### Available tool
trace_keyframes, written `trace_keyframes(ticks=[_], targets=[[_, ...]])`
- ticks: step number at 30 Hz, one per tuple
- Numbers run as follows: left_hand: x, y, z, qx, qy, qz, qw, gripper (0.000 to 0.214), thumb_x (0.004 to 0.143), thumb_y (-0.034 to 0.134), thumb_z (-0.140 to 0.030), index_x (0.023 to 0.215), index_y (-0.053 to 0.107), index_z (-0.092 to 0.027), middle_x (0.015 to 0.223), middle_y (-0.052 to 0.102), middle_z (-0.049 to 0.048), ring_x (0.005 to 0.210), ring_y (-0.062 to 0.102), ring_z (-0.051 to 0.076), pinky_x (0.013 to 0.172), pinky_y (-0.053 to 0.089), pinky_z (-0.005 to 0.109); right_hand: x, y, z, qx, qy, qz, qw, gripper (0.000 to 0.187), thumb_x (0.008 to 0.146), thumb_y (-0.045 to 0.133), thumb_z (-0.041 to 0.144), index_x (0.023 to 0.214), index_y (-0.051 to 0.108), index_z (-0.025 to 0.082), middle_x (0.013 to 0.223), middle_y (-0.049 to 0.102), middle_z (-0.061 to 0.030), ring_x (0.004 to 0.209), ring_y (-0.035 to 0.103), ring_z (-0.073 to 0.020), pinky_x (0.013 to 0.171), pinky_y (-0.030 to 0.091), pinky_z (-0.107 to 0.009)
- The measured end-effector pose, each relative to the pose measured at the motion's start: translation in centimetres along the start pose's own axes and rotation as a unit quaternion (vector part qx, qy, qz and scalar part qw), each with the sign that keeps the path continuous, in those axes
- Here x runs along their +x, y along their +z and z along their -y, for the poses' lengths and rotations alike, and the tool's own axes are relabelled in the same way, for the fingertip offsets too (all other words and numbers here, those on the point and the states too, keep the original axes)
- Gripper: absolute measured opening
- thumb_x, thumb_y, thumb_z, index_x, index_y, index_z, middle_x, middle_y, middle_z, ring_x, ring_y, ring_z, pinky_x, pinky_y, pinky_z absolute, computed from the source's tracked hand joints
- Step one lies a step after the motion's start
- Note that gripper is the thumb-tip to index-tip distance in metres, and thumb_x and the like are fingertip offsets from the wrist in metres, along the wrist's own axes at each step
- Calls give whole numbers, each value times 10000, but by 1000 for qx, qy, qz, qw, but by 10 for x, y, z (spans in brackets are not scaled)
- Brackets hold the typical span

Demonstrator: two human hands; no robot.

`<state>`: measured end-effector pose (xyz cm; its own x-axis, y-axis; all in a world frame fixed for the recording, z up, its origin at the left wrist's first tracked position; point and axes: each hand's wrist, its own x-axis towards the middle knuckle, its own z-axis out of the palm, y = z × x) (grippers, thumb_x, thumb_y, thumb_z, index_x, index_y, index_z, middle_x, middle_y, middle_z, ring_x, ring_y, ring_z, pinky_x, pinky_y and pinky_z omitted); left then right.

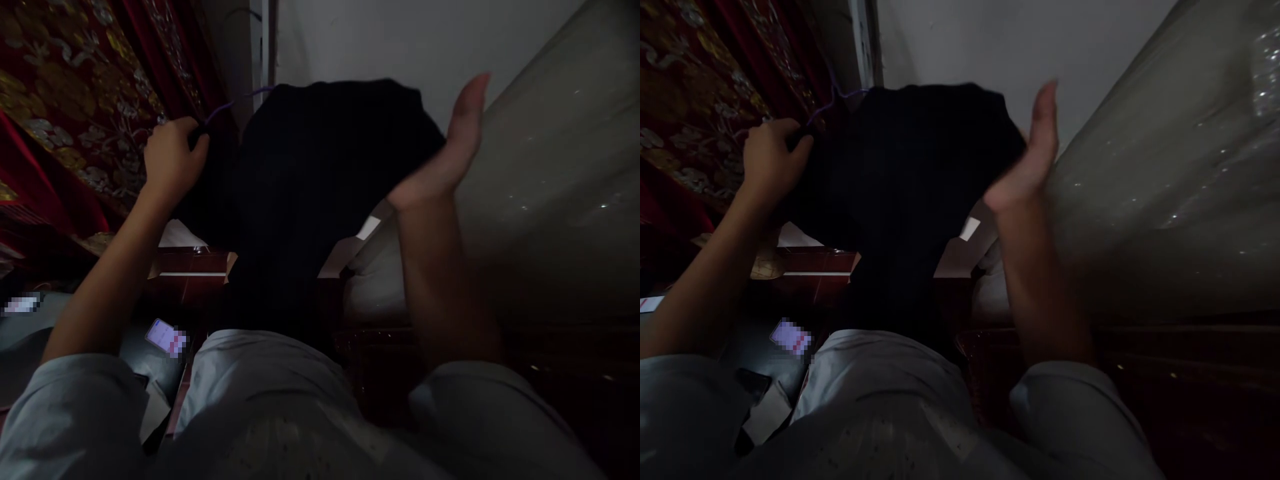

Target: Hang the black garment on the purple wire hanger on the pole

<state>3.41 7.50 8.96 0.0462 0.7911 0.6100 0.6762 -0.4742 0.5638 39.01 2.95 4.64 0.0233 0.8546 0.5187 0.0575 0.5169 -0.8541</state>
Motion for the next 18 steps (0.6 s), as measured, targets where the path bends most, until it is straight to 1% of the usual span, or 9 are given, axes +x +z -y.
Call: trace_keyframes(ticks=[3,4,6,8,9,11,13,16,18], targets=[[3,5,-3,-17,-3,11,1000,192,905,764,-302,853,630,-175,901,683,9,1191,512,227,1075,334,339,0,18,30,-21,34,19,999,976,853,48,903,1150,746,291,1062,749,-64,1278,624,-289,989,519,-469],[1,6,-2,-29,0,23,999,198,944,727,-314,843,630,-174,859,670,3,1132,533,212,1053,353,333,-2,25,35,-1,49,62,997,974,833,59,927,969,761,266,920,738,-91,1201,662,-299,961,540,-475],[-7,8,-2,-50,8,61,997,271,1018,632,-364,836,652,-165,803,652,3,985,575,186,981,404,329,-9,35,39,67,70,187,978,890,780,196,983,673,665,234,686,663,-109,1019,708,-322,889,580,-502],[-20,7,-6,-73,25,108,991,371,1056,546,-444,876,697,-157,811,665,18,879,603,181,917,451,340,-15,43,30,96,63,279,953,754,759,456,937,631,629,214,614,630,-86,878,715,-306,849,596,-509],[-28,6,-10,-91,43,128,987,412,1063,514,-486,912,717,-161,857,685,31,897,623,191,922,469,350,-18,47,22,80,50,292,952,664,762,585,855,697,664,199,647,652,-75,851,715,-285,860,596,-501],[-42,5,-21,-135,99,150,974,454,1066,472,-541,996,744,-184,1035,713,65,1080,643,230,1029,473,379,-23,57,0,8,9,266,964,500,777,740,651,963,722,186,867,727,-83,928,717,-256,929,580,-481],[-55,7,-36,-169,159,155,960,466,1079,429,-545,1113,752,-212,1281,662,89,1305,566,258,1167,408,412,-29,72,-25,-74,-52,220,971,606,769,790,529,1263,652,207,1220,695,-124,1170,663,-279,1045,532,-498],[-70,23,-59,-216,204,174,939,533,1099,326,-559,1235,743,-256,1519,520,63,1455,457,263,1253,334,417,-40,98,-54,-201,-144,152,957,927,747,838,419,1546,392,270,1621,382,-123,1534,319,-331,1250,330,-546],[-78,38,-71,-256,207,169,929,578,1099,282,-582,1217,757,-275,1529,526,35,1456,471,262,1261,333,411,-47,112,-66,-268,-155,136,941,888,820,790,383,1574,322,347,1650,335,-67,1583,176,-328,1297,211,-574]])
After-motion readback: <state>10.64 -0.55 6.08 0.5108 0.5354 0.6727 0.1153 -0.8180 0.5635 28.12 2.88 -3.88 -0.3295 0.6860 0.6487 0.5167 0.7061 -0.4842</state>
